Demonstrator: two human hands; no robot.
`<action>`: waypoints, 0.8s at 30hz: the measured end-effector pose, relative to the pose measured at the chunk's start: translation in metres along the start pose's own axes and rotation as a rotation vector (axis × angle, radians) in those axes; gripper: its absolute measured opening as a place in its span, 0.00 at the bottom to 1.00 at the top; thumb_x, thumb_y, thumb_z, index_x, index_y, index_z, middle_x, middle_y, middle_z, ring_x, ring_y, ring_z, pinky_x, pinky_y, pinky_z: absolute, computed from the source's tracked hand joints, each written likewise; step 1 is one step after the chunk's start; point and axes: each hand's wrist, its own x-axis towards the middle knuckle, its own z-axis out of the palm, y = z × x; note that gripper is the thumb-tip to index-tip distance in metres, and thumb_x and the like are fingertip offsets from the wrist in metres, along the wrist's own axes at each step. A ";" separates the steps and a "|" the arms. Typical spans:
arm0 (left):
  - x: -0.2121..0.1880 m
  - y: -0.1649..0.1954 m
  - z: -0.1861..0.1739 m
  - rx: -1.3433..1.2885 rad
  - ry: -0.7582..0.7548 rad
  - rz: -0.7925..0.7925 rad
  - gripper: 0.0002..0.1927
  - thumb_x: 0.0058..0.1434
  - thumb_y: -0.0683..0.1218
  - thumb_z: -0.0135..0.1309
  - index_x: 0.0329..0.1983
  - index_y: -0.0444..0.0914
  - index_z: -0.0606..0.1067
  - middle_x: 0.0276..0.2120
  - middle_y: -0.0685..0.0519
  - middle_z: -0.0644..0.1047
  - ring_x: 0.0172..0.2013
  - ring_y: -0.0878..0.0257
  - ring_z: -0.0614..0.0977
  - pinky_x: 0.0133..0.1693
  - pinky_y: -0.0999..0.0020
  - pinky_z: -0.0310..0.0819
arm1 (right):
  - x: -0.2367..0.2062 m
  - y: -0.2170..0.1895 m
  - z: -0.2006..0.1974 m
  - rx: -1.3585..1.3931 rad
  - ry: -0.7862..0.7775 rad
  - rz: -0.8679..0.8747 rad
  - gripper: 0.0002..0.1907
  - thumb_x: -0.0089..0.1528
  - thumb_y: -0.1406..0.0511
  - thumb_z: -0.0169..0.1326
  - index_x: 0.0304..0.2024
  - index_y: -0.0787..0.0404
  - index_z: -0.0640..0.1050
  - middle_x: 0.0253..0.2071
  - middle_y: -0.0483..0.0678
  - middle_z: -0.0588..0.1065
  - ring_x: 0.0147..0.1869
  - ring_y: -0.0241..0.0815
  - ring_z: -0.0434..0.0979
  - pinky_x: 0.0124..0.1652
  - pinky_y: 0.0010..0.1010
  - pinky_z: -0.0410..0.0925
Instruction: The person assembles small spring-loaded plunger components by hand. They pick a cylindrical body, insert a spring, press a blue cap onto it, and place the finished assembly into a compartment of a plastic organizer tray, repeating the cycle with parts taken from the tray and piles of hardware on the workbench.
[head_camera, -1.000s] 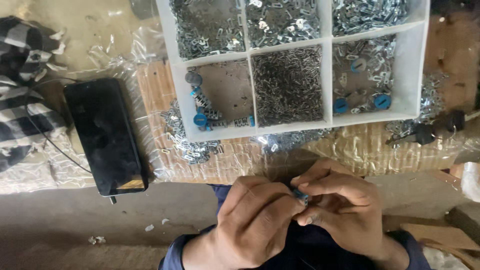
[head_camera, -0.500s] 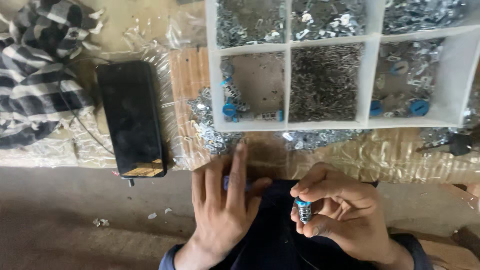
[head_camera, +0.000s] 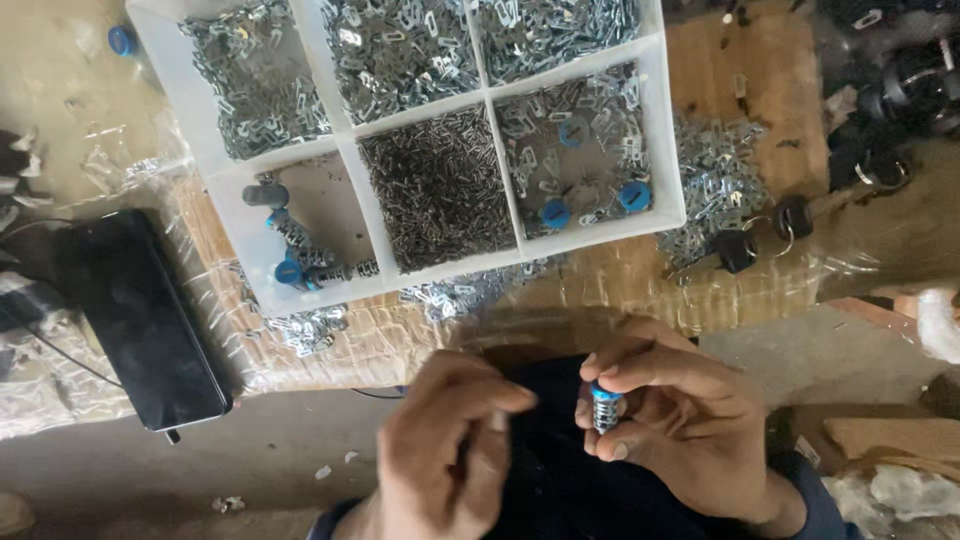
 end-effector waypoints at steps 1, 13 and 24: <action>0.003 0.006 0.005 -0.019 -0.110 0.063 0.12 0.57 0.30 0.55 0.43 0.32 0.79 0.38 0.42 0.78 0.37 0.55 0.82 0.37 0.65 0.80 | -0.002 -0.001 -0.001 -0.049 0.018 0.007 0.24 0.57 0.82 0.64 0.55 0.69 0.77 0.59 0.61 0.71 0.52 0.49 0.81 0.45 0.33 0.83; 0.012 0.019 0.012 -0.049 0.089 -0.143 0.06 0.63 0.31 0.56 0.38 0.33 0.76 0.37 0.46 0.80 0.30 0.60 0.85 0.27 0.71 0.79 | 0.000 -0.004 -0.001 -0.031 0.058 -0.091 0.25 0.58 0.82 0.64 0.57 0.69 0.77 0.59 0.62 0.72 0.52 0.48 0.82 0.46 0.32 0.83; 0.048 0.032 0.021 0.112 -0.092 0.438 0.13 0.57 0.36 0.68 0.42 0.34 0.77 0.39 0.48 0.79 0.39 0.55 0.83 0.41 0.61 0.81 | -0.008 -0.001 -0.004 -0.089 0.079 -0.026 0.21 0.58 0.81 0.62 0.54 0.72 0.78 0.56 0.62 0.71 0.48 0.45 0.83 0.42 0.27 0.83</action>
